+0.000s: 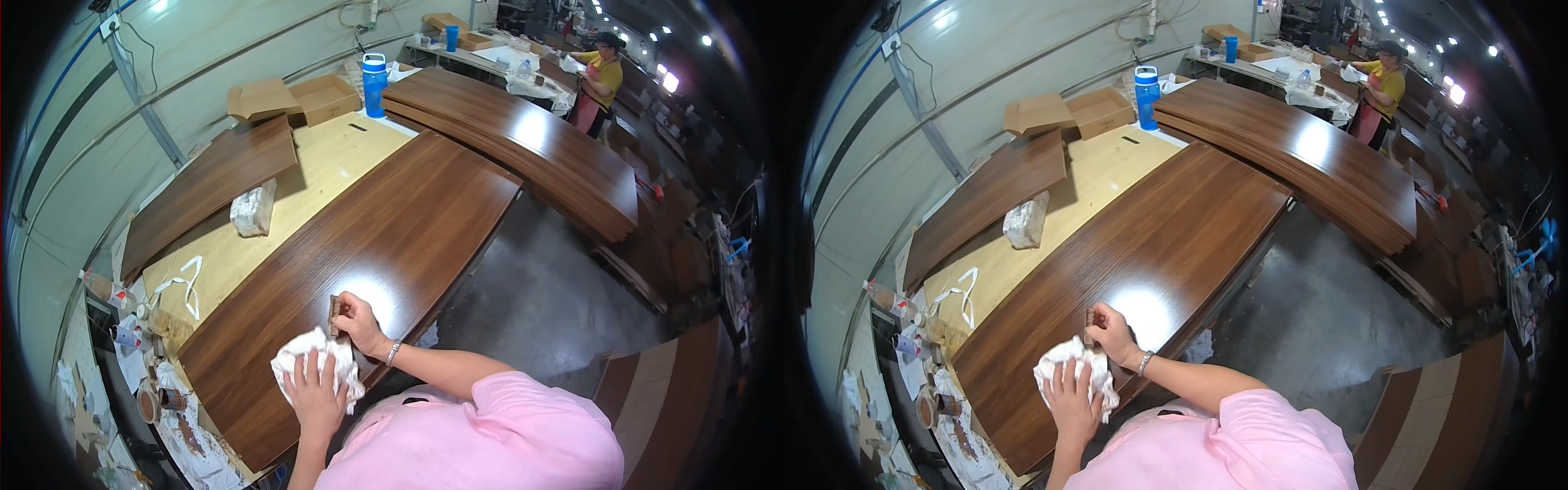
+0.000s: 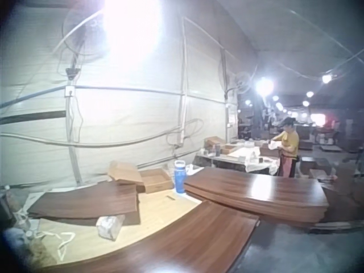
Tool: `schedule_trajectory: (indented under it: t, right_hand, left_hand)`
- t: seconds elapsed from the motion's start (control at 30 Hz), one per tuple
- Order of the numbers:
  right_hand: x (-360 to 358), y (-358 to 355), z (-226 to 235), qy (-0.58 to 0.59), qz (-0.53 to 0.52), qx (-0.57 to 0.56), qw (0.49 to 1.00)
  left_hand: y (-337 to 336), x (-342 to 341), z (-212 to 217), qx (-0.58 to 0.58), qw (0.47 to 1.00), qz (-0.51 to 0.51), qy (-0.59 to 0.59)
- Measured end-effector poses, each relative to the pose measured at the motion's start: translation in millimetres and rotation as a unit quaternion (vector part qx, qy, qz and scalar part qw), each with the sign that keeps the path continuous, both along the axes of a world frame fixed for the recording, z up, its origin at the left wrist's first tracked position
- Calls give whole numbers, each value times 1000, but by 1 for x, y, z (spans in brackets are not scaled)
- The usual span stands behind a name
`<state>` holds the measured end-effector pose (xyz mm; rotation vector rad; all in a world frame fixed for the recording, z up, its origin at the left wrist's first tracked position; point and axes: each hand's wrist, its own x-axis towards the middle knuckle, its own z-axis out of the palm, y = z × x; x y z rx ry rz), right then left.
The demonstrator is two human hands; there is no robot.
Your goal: The person cleans a wood-grain furniture panel with a cloth, sands the edges using a sanding block, and applies a substance to the corner with a small applicator.
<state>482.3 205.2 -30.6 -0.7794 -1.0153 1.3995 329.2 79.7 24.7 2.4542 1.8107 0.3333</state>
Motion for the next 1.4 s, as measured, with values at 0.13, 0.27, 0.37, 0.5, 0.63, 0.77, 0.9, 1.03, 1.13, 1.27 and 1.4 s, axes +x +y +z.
schedule_trajectory:
  t: [0.13,0.27,0.37,0.5,0.63,0.77,0.9,1.03,1.13,1.27,1.4]
  right_hand:
    - [3,-4,13,9,8,-21,1000]
    - [2,-7,25,18,24,-24,999]
    - [5,-6,21,12,23,-26,999]
    - [8,-4,7,-16,13,-9,1000]
    - [1,-3,8,-19,47,-8,999]
    - [8,-2,10,-30,35,-17,999]
    - [-2,-1,1,-43,26,-2,999]
    - [5,-5,12,-40,26,-23,999]
    - [6,-5,11,-45,16,-23,999]
    - [4,-3,7,-32,15,-15,999]
    - [3,-6,16,-10,1,-22,1000]
  left_hand:
    - [-59,-41,-12,9,998,59,-2]
    - [-141,-136,-61,122,980,154,20]
    - [-179,-183,-41,180,950,249,-47]
    - [-228,-257,-53,233,851,462,95]
    - [-136,-142,52,167,859,386,-292]
    - [-57,-60,15,13,994,73,-80]
    - [-7,23,2,-23,999,10,-23]
    - [3,32,2,-1,999,-39,30]
    - [-2,32,2,1,998,-34,47]
    - [-28,9,-5,-20,997,-4,77]
    - [-68,-36,-20,-22,996,71,48]
